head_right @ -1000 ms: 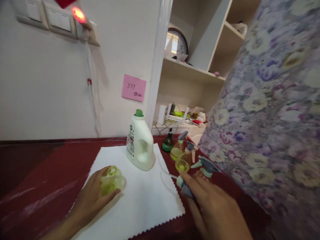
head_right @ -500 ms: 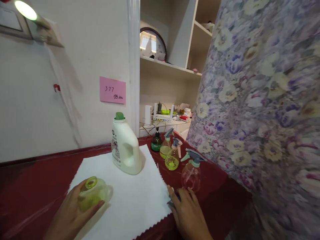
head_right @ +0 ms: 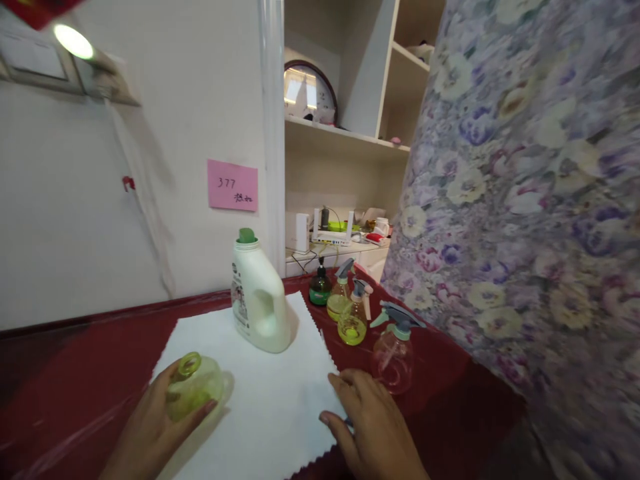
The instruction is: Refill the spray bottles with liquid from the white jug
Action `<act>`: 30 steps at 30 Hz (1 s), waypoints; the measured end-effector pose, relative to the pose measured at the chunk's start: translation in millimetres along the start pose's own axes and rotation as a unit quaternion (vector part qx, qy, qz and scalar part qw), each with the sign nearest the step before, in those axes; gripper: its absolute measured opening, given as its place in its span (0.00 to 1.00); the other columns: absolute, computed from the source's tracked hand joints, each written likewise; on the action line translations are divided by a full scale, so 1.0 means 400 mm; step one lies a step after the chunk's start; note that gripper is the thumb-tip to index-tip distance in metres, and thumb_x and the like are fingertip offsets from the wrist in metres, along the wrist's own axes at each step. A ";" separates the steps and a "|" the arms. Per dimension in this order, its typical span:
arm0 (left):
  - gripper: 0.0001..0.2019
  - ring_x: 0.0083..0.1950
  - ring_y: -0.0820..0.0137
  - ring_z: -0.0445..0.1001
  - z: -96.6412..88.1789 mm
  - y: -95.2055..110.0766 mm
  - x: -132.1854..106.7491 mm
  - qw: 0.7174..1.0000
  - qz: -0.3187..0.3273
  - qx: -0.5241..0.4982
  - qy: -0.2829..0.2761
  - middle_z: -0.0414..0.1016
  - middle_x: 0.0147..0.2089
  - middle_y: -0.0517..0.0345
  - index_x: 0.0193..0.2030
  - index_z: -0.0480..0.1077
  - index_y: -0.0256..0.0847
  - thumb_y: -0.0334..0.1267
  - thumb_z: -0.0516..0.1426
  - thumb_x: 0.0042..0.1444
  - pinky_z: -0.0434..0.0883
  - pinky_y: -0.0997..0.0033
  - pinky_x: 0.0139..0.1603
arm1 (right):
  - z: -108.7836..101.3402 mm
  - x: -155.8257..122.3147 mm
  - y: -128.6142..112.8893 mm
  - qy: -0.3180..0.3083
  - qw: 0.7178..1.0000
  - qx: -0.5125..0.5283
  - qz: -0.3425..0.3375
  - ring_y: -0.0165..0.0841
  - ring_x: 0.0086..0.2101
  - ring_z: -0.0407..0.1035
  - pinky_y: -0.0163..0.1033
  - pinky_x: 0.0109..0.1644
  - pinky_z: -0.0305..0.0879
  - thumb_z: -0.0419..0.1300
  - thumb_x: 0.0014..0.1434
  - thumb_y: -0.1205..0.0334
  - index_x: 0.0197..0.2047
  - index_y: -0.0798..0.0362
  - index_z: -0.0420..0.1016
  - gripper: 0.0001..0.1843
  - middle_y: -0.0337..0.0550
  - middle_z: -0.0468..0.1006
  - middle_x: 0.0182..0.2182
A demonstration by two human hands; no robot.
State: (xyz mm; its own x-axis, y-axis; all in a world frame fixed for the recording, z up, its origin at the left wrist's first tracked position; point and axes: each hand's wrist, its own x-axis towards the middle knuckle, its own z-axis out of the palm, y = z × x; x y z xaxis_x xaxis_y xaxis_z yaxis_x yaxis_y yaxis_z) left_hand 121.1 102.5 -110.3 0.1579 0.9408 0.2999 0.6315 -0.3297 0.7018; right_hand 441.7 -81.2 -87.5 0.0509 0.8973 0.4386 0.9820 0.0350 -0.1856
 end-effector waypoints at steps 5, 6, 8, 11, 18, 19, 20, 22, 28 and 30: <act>0.44 0.69 0.46 0.66 -0.020 -0.002 0.010 0.999 -0.042 -0.020 -0.004 0.66 0.68 0.40 0.67 0.56 0.41 0.64 0.61 0.50 0.65 0.40 0.70 | -0.012 0.184 -0.097 0.016 0.976 0.216 0.003 0.42 0.60 0.68 0.51 0.64 0.67 0.58 0.67 0.54 0.68 0.46 0.65 0.28 0.51 0.73 0.61; 0.44 0.68 0.46 0.67 -0.022 -0.006 0.011 0.999 -0.039 -0.023 0.000 0.67 0.68 0.40 0.67 0.57 0.41 0.64 0.60 0.50 0.65 0.41 0.70 | 0.000 0.233 -0.110 0.042 0.966 0.256 0.007 0.43 0.62 0.66 0.53 0.67 0.64 0.58 0.66 0.55 0.68 0.48 0.65 0.29 0.52 0.71 0.63; 0.43 0.67 0.46 0.68 -0.021 -0.014 0.011 0.999 -0.032 -0.027 0.002 0.68 0.67 0.41 0.67 0.58 0.41 0.64 0.61 0.50 0.67 0.43 0.68 | 0.035 0.333 -0.124 0.089 0.938 0.330 0.053 0.46 0.64 0.64 0.56 0.69 0.59 0.62 0.61 0.53 0.67 0.51 0.66 0.33 0.55 0.70 0.65; 0.40 0.66 0.47 0.70 -0.011 -0.028 0.010 0.999 -0.026 -0.023 -0.004 0.71 0.65 0.42 0.66 0.60 0.41 0.61 0.61 0.51 0.70 0.45 0.65 | 0.101 0.464 -0.133 0.104 0.916 0.377 0.090 0.49 0.61 0.67 0.58 0.65 0.63 0.64 0.57 0.48 0.69 0.55 0.61 0.41 0.59 0.72 0.63; 0.36 0.65 0.50 0.70 0.002 -0.019 -0.004 0.999 -0.031 -0.034 0.003 0.71 0.64 0.44 0.65 0.61 0.42 0.49 0.62 0.50 0.69 0.49 0.66 | 0.203 0.567 -0.192 0.165 0.869 0.450 0.128 0.46 0.51 0.74 0.50 0.54 0.73 0.62 0.56 0.41 0.64 0.58 0.64 0.40 0.57 0.77 0.56; 0.36 0.65 0.50 0.70 -0.001 -0.012 -0.007 0.999 -0.035 -0.037 0.000 0.71 0.64 0.44 0.65 0.60 0.42 0.48 0.62 0.50 0.68 0.49 0.66 | 0.204 0.566 -0.200 0.175 0.864 0.452 0.134 0.46 0.50 0.74 0.50 0.52 0.73 0.63 0.55 0.40 0.63 0.57 0.65 0.41 0.57 0.77 0.56; 0.36 0.66 0.50 0.69 -0.005 -0.004 -0.010 0.998 -0.042 -0.040 -0.004 0.70 0.65 0.43 0.65 0.60 0.42 0.47 0.62 0.50 0.67 0.49 0.67 | 0.199 0.563 -0.207 0.183 0.862 0.452 0.140 0.46 0.50 0.74 0.50 0.51 0.74 0.63 0.54 0.40 0.63 0.57 0.65 0.41 0.56 0.77 0.55; 0.36 0.66 0.51 0.67 -0.012 0.010 -0.016 0.997 -0.052 -0.047 -0.019 0.69 0.65 0.43 0.65 0.59 0.41 0.45 0.63 0.49 0.64 0.49 0.68 | 0.173 0.555 -0.217 0.194 0.860 0.449 0.147 0.47 0.48 0.75 0.50 0.47 0.74 0.63 0.54 0.39 0.62 0.55 0.66 0.40 0.55 0.78 0.53; 0.36 0.67 0.55 0.64 -0.017 0.017 -0.020 0.997 -0.045 -0.052 -0.026 0.67 0.66 0.44 0.66 0.58 0.41 0.42 0.64 0.50 0.61 0.52 0.70 | -0.048 0.496 -0.239 0.178 0.874 0.439 0.113 0.41 0.38 0.76 0.42 0.35 0.74 0.70 0.49 0.39 0.61 0.49 0.67 0.41 0.49 0.79 0.50; 0.37 0.67 0.55 0.64 -0.014 0.012 -0.020 0.997 -0.050 -0.050 -0.027 0.67 0.66 0.45 0.66 0.59 0.40 0.42 0.65 0.49 0.61 0.53 0.69 | -0.148 0.461 -0.254 0.150 0.901 0.396 0.093 0.40 0.36 0.76 0.41 0.33 0.74 0.71 0.48 0.38 0.58 0.48 0.71 0.39 0.47 0.81 0.46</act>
State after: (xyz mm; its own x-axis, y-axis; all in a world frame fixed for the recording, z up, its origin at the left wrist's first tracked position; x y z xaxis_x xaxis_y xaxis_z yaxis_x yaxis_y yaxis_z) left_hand 118.5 93.1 -105.8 0.1409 0.9711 0.1926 0.5677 -0.2386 0.7879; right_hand 362.2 54.8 64.1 0.3642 0.7651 0.5310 0.5201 0.3058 -0.7975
